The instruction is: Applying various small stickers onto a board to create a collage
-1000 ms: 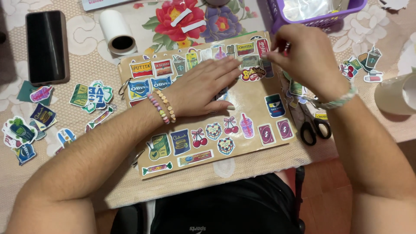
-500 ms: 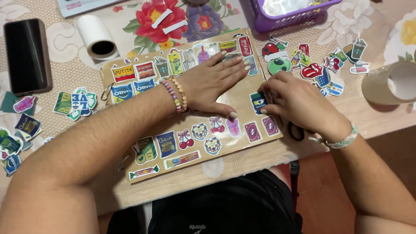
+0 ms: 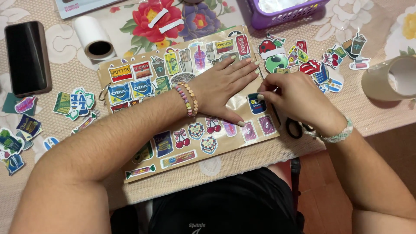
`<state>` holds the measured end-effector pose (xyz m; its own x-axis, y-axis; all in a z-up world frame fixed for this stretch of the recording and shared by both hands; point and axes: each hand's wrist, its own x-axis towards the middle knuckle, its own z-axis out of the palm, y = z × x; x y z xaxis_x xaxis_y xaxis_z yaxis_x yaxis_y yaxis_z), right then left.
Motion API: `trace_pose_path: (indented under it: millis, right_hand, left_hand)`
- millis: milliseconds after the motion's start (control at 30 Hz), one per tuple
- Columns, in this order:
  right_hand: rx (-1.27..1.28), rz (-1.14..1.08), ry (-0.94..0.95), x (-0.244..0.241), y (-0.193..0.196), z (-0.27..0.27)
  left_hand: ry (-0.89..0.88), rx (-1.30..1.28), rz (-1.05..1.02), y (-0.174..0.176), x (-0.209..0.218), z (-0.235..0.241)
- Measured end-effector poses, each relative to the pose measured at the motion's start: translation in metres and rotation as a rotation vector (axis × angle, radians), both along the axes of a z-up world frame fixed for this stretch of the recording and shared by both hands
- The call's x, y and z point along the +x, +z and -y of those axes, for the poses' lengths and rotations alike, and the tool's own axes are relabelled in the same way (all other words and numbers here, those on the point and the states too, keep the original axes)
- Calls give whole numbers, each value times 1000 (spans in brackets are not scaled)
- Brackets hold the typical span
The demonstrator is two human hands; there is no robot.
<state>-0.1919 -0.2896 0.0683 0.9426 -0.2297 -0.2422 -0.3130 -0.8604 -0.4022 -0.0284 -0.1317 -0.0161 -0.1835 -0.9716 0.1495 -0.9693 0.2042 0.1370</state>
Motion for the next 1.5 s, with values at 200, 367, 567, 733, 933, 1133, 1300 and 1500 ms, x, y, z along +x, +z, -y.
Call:
trace_pose_path:
  millis: [200,367,567,733,933,1133,1300,1500]
  right_hand:
    - [47,-11,-3,-11,10,-1]
    - [251,64,-64,-15,27,12]
    - [545,123,-139,20,9,1]
    - [469,-21,-104,60,4,-21]
    - [293,17,21,78,-33,-15]
    - [131,19,41,78,-23,-28]
    - [127,46,34,77,-20,-33]
    - [56,61,66,77,-18,-37]
  left_hand:
    - [-2,-1,-2,-3,1,1]
    - [61,52,-170,46,13,-13]
    - [191,-75,-480,86,40,-100]
    - [208,117,-423,58,22,-130]
    - [227,80,-407,43,16,-130]
    - [224,2,-249,41,9,-127]
    - [253,-37,-80,37,1,-119]
    - [261,-35,1,33,0,-115]
